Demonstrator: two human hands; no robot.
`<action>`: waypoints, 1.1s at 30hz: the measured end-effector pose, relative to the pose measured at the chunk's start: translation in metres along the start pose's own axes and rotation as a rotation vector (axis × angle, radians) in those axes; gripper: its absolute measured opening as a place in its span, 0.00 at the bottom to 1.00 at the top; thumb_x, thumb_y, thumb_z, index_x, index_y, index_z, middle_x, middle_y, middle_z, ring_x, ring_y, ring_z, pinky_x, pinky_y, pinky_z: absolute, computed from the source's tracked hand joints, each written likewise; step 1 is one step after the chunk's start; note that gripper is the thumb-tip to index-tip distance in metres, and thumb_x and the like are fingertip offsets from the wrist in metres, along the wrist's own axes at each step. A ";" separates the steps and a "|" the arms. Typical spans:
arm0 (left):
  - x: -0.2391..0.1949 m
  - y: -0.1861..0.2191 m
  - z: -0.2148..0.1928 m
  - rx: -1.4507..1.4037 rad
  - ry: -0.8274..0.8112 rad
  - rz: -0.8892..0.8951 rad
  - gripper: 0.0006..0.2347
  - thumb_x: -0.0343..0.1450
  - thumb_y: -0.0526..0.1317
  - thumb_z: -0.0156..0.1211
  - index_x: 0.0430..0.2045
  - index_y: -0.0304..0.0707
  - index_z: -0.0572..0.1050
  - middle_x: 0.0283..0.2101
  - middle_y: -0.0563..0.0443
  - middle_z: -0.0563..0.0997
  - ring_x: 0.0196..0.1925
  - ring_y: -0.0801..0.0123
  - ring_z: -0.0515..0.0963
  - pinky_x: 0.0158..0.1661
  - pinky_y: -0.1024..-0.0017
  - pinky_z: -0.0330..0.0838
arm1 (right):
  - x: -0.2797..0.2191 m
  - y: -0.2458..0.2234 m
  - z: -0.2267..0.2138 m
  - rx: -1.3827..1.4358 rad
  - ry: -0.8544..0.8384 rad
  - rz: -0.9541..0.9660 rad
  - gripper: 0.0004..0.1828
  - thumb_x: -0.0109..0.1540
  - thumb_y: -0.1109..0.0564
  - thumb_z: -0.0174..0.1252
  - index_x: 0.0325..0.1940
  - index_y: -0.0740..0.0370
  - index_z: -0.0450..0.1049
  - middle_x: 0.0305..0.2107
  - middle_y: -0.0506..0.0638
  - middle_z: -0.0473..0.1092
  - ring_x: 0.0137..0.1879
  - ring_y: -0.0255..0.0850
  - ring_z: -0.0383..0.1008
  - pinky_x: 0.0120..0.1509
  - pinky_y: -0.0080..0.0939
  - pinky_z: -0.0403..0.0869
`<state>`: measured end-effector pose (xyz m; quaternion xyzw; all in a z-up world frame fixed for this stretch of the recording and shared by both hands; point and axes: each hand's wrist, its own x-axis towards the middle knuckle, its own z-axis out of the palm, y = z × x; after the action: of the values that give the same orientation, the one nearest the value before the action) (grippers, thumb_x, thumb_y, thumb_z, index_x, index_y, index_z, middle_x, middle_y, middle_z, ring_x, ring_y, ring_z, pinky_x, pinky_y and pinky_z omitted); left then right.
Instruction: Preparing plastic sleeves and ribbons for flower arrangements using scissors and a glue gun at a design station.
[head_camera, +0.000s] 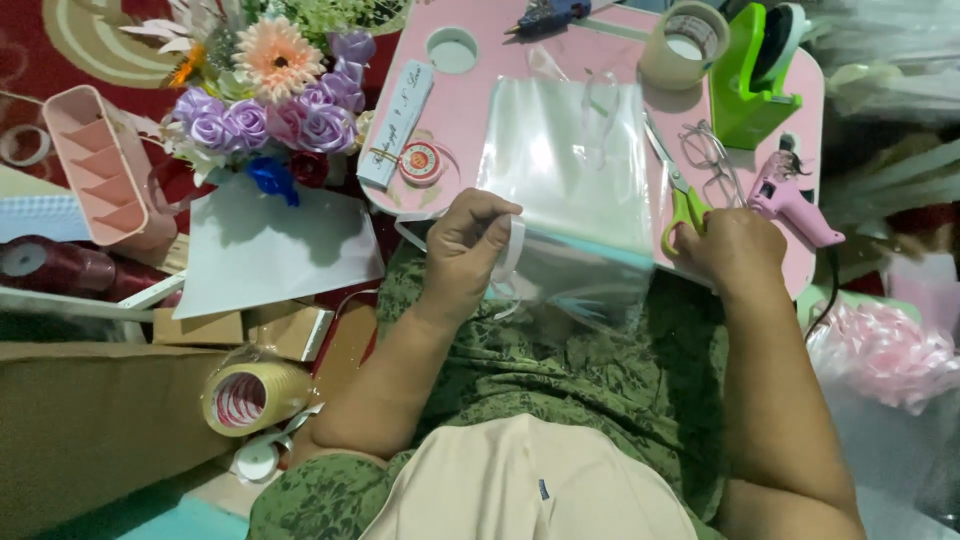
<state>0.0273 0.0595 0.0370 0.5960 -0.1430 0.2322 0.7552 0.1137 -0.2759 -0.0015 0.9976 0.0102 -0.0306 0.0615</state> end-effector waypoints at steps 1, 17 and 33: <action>0.000 0.002 -0.002 0.008 0.013 0.008 0.04 0.73 0.34 0.62 0.37 0.33 0.80 0.35 0.50 0.74 0.34 0.78 0.73 0.39 0.76 0.69 | -0.001 -0.009 -0.013 -0.001 0.006 -0.016 0.30 0.62 0.31 0.53 0.41 0.57 0.85 0.31 0.62 0.78 0.45 0.60 0.80 0.46 0.56 0.76; -0.004 -0.006 -0.009 -0.287 -0.080 -0.286 0.04 0.76 0.38 0.58 0.38 0.45 0.80 0.34 0.62 0.76 0.36 0.79 0.70 0.42 0.78 0.64 | -0.102 0.004 -0.047 1.126 -0.158 0.114 0.10 0.62 0.62 0.60 0.47 0.66 0.77 0.32 0.56 0.77 0.35 0.43 0.77 0.41 0.45 0.78; -0.001 0.001 0.000 -0.323 -0.137 -0.351 0.06 0.71 0.38 0.66 0.32 0.33 0.80 0.28 0.50 0.80 0.31 0.81 0.76 0.35 0.82 0.71 | -0.148 -0.047 0.018 1.815 -0.776 -0.742 0.40 0.44 0.39 0.79 0.41 0.74 0.71 0.22 0.55 0.67 0.29 0.43 0.72 0.33 0.46 0.78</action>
<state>0.0259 0.0599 0.0372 0.4974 -0.1233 0.0308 0.8582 -0.0363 -0.2337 -0.0160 0.5258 0.2676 -0.3609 -0.7223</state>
